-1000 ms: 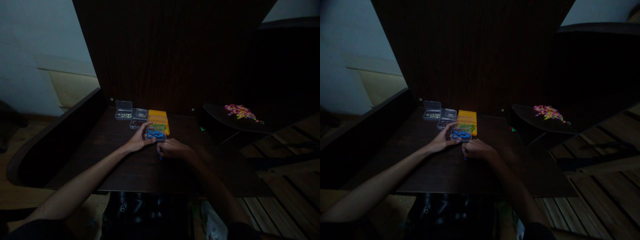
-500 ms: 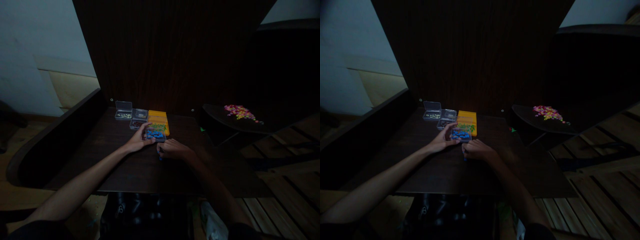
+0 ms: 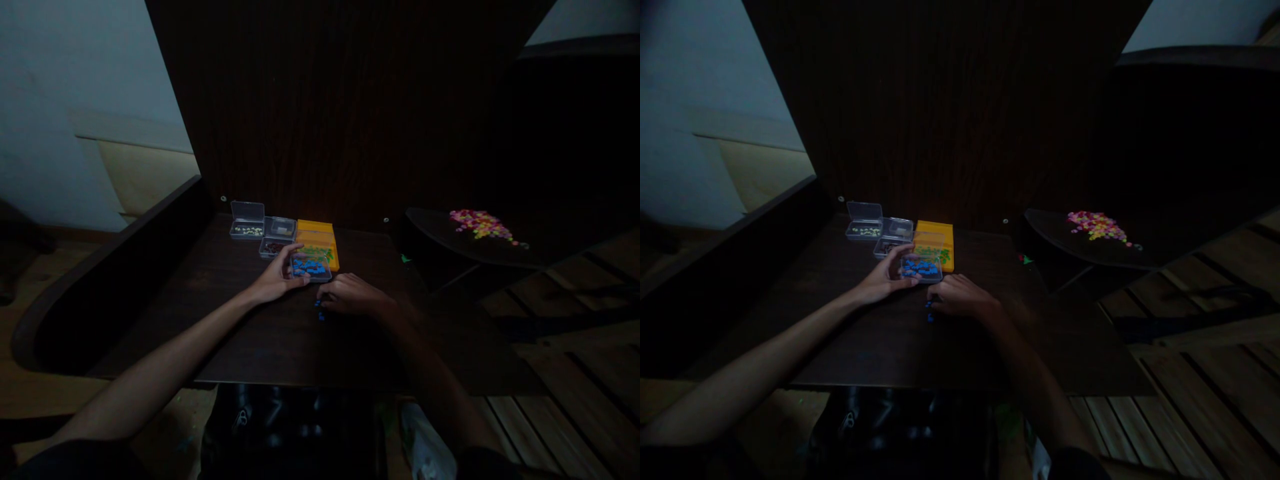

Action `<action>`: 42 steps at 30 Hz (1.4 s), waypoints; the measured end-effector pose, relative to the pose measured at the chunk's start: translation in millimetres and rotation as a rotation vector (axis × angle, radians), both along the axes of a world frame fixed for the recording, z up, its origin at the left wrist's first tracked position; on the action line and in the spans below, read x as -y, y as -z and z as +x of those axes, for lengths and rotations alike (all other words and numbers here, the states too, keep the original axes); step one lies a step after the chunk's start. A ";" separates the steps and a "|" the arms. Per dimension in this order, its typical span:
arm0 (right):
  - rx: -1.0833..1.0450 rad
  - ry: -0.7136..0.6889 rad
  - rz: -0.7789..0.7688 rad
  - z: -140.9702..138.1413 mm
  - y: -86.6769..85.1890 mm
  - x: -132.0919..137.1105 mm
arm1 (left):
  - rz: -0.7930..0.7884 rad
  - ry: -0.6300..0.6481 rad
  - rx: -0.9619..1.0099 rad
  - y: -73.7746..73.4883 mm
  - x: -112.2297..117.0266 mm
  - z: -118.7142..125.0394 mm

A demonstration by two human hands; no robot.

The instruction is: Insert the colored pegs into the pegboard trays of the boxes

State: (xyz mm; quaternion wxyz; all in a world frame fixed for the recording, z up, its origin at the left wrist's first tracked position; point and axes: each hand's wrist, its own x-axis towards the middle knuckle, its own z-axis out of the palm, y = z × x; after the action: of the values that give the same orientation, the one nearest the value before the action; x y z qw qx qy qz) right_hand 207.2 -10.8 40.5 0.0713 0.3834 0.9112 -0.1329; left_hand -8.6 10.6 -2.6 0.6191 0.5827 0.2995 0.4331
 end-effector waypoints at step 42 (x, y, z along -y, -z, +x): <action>-0.236 -0.067 -0.086 -3.0 9.7 -5.7 | -0.008 -0.010 -0.018 -2.2 1.6 -0.1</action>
State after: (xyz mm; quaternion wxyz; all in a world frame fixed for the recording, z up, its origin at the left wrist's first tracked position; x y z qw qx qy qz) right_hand 204.2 -5.1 30.8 -0.0155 0.3310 0.9190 -0.2135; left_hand -8.7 9.0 -0.4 0.6167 0.5825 0.3097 0.4295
